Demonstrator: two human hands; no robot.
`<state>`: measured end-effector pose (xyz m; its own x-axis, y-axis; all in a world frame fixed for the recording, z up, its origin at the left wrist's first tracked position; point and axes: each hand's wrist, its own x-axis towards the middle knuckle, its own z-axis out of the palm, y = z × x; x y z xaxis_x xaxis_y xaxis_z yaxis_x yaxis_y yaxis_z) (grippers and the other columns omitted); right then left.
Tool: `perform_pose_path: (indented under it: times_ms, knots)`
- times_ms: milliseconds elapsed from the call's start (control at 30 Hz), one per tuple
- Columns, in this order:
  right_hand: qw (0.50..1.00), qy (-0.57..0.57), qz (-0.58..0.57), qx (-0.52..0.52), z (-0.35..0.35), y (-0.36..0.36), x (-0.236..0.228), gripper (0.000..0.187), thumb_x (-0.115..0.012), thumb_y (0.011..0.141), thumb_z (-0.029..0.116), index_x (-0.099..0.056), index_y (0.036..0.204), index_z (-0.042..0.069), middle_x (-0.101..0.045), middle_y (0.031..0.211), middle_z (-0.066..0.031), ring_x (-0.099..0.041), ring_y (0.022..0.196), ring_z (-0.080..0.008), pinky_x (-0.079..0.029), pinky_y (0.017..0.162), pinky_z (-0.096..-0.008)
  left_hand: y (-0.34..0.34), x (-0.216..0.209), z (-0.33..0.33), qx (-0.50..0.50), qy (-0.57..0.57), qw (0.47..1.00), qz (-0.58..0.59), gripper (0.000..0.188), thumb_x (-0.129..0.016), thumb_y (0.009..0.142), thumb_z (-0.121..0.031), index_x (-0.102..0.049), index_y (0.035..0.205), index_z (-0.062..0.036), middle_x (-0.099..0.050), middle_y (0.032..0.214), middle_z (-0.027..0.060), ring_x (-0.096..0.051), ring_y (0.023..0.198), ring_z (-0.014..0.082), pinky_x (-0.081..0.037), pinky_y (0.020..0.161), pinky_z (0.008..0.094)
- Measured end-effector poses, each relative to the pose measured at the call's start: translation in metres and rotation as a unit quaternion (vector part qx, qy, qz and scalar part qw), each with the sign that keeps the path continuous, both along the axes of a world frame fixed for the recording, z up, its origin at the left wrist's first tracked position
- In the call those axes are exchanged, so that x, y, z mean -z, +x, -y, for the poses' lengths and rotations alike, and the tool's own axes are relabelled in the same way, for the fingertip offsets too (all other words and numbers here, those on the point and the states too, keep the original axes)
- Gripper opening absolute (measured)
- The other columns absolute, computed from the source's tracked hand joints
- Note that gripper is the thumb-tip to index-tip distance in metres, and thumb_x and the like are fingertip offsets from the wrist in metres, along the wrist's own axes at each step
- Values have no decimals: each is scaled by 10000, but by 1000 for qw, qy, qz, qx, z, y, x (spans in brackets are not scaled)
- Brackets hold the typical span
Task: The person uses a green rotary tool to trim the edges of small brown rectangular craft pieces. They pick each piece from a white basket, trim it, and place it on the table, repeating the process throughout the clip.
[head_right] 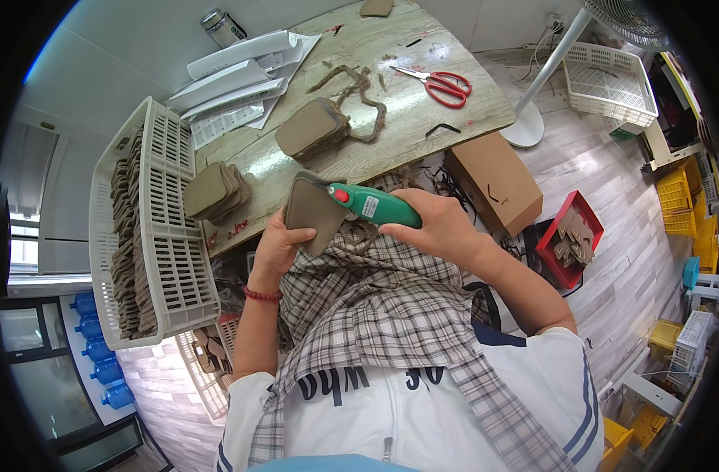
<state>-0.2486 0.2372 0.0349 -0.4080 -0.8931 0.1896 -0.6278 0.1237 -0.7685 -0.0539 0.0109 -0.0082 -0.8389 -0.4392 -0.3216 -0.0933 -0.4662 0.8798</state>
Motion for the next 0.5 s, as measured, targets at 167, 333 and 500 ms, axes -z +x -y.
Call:
perform_pose_path:
  times_ms: [167, 333, 500]
  knots:
    - [998, 13, 54, -1, 11, 5, 6, 495, -742, 800, 381, -619, 1109, 14, -672, 934, -161, -673, 808, -289, -533, 723, -354, 2, 8, -4, 17, 18, 999, 26, 563, -658, 736, 128, -511, 1268, 18, -641, 1151, 113, -645, 1020, 204, -530, 879, 326]
    - [988, 61, 143, -14, 13, -2, 7, 484, -737, 807, 373, -627, 1102, 6, -676, 848, -133, -672, 757, -244, -526, 698, -335, 4, -6, 6, 77, -28, 993, 81, 603, -636, 721, 117, -499, 1299, 12, -649, 1106, 79, -630, 971, 171, -494, 873, 292]
    - [968, 123, 215, -38, 9, -11, -5, 455, -729, 822, 323, -624, 1118, -6, -666, 821, -91, -634, 734, -147, -505, 678, -291, 15, -19, 33, 80, -120, 982, 125, 452, -668, 726, 75, -589, 1160, -23, -651, 1015, 49, -609, 892, 134, -493, 793, 268]
